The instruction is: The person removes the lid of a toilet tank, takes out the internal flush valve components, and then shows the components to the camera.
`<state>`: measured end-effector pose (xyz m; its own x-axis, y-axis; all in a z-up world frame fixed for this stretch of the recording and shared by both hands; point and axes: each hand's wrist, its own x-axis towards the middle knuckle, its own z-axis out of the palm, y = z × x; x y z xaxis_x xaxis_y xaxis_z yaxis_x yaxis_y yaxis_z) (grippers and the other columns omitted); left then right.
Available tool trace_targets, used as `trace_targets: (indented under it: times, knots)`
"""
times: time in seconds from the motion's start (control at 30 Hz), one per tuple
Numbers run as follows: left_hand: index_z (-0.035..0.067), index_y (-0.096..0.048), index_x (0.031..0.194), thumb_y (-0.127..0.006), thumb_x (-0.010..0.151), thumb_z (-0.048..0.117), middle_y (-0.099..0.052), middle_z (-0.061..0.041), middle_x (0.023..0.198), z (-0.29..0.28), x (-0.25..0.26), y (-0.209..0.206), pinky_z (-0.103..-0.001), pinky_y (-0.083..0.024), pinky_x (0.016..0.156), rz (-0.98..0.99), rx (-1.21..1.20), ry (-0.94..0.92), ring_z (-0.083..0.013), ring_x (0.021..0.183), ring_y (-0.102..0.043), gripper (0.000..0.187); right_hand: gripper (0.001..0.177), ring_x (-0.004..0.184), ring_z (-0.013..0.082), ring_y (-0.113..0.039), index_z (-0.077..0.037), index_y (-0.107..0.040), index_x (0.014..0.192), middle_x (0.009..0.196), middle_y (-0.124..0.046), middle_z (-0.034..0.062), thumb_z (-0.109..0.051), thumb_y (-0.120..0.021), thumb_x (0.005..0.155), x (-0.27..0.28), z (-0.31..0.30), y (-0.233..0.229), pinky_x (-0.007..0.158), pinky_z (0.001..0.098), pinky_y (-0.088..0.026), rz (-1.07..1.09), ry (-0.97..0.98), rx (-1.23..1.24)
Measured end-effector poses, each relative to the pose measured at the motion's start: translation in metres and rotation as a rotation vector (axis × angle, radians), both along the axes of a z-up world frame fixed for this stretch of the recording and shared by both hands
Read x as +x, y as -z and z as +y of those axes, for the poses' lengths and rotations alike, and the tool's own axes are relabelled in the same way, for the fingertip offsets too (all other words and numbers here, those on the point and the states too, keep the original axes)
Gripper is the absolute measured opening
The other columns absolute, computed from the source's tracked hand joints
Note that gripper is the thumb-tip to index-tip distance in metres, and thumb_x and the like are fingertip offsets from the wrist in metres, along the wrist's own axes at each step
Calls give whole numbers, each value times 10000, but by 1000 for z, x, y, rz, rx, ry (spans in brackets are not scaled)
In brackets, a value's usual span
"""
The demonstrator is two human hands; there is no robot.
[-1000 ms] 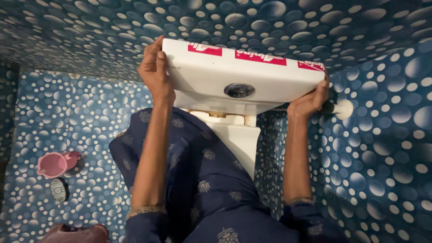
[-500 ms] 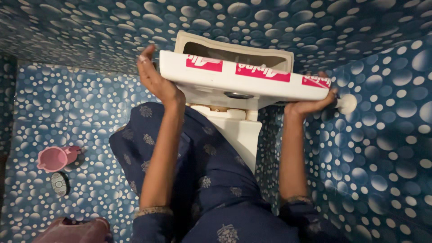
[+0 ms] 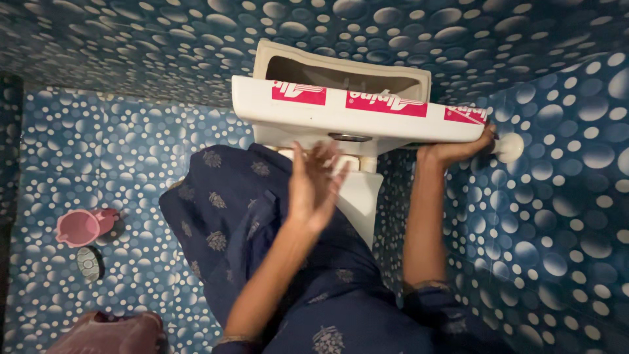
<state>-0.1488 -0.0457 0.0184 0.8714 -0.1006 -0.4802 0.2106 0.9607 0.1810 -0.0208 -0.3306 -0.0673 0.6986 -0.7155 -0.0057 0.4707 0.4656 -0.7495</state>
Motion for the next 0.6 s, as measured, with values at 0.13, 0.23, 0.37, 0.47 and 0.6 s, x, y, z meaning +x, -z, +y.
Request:
trace_targets:
  times: [0.13, 0.23, 0.37, 0.47, 0.6]
  knots:
    - [19, -421, 1417, -512, 936, 625, -536, -163, 1374, -19, 2, -16, -435, -412, 1149, 18, -32, 27, -262, 1308, -525, 779, 456, 905, 231, -624, -110, -601, 981, 938, -606, 66, -532, -429, 999, -9, 15, -18, 853, 420, -532, -124, -96, -111]
    - [2, -434, 1389, -494, 949, 622, -543, -171, 1354, -15, 1, -24, -424, -407, 1158, 36, -65, 22, -268, 1299, -525, 763, 460, 805, 196, -595, -112, -588, 910, 839, -583, 42, -528, -423, 1021, -13, 23, -29, 771, 376, -495, -177, -189, -189]
    - [-17, -428, 1395, -542, 917, 733, -509, -191, 1336, -6, 1, -30, -460, -396, 1152, -27, -192, -27, -306, 1277, -497, 897, 411, 849, 203, -555, -87, -563, 915, 885, -555, 45, -458, -418, 1017, -10, 21, -26, 863, 391, -486, -211, -106, -72]
    - [-12, -420, 1397, -565, 860, 806, -506, -195, 1358, -1, -6, -40, -483, -393, 1157, -95, -296, -74, -324, 1294, -494, 989, 408, 875, 202, -533, -86, -558, 925, 903, -536, 56, -447, -421, 1054, -12, 21, -23, 889, 399, -481, -275, -125, -126]
    - [17, -421, 1427, -583, 813, 794, -515, -179, 1397, -4, -7, -48, -534, -389, 1138, -106, -205, -71, -316, 1315, -497, 1004, 445, 978, 229, -547, -72, -567, 932, 992, -555, 84, -465, -403, 1059, -26, 23, -25, 952, 411, -478, -319, -208, -190]
